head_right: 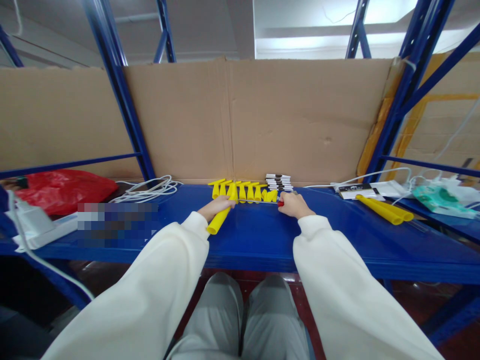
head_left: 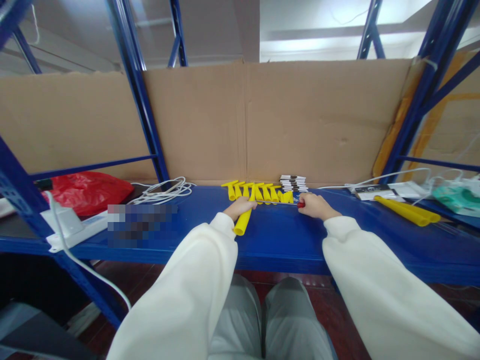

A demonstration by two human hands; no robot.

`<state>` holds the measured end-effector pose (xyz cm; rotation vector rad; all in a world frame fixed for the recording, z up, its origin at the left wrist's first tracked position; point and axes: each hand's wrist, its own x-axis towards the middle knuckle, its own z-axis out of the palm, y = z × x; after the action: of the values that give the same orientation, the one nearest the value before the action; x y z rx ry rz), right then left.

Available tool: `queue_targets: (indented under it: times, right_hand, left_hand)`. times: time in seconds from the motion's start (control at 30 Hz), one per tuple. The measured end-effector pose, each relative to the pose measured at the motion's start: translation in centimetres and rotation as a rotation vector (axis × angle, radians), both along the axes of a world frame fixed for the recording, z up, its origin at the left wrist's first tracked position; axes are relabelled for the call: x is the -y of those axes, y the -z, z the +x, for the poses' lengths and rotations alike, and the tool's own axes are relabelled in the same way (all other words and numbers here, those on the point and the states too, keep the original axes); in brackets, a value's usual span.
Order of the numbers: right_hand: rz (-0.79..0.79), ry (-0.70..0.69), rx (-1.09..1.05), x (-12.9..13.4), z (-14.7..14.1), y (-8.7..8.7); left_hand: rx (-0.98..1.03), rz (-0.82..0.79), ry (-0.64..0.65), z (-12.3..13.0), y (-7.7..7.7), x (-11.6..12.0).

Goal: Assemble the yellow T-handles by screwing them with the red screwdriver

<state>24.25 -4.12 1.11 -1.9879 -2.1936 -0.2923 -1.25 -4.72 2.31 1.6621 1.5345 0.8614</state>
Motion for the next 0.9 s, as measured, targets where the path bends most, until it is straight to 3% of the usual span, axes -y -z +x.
queue_targets:
  times: [0.9]
  right_hand:
    - [0.002,0.001,-0.008,0.13,-0.16,-0.12]
  left_hand:
    - [-0.012,-0.001,0.009,-0.04,-0.13,0.24]
